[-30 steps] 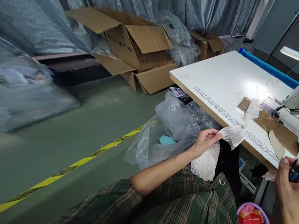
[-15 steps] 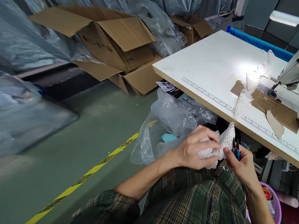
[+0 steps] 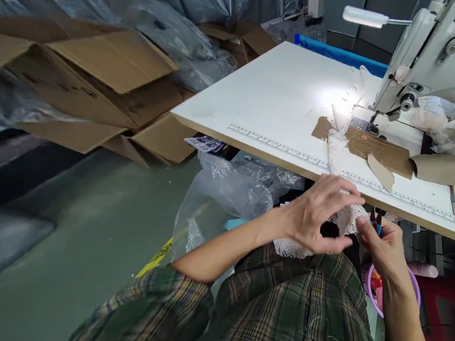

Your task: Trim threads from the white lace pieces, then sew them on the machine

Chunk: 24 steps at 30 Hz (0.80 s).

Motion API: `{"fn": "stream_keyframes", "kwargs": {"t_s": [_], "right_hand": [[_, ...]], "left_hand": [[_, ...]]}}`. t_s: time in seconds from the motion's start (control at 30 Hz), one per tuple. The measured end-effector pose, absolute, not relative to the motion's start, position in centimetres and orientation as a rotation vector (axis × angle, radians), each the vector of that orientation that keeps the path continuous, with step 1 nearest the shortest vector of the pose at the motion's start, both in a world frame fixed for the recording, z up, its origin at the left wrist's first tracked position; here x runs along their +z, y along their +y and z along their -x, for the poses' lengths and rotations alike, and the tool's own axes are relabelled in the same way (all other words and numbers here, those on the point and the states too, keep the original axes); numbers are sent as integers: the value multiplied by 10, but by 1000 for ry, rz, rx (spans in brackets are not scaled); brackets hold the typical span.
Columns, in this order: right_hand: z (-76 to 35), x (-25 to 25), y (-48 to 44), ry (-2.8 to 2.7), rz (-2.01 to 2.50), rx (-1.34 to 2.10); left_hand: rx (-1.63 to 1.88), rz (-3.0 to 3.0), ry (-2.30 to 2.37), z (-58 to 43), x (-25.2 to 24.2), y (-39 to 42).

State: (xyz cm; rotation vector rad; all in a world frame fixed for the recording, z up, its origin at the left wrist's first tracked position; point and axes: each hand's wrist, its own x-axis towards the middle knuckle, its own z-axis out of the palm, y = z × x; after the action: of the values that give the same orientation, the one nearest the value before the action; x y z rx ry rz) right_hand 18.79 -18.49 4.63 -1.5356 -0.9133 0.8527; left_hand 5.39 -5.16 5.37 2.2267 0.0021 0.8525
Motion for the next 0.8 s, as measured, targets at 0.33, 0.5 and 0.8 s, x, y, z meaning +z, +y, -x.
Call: {"fn": "stream_keyframes", "kwargs": {"t_s": [0.33,0.5,0.8], "right_hand": [[-180,38,-174,-887,1336,956],[-184,41,-174,-960,1424,846],[-200,42,-169,-938,1537,691]], "left_hand": [[742,-1599,537,-47,32,-83],[553,-1315,558,-55,30,-71],[444,-1269,562,-46,34,-54]]}}
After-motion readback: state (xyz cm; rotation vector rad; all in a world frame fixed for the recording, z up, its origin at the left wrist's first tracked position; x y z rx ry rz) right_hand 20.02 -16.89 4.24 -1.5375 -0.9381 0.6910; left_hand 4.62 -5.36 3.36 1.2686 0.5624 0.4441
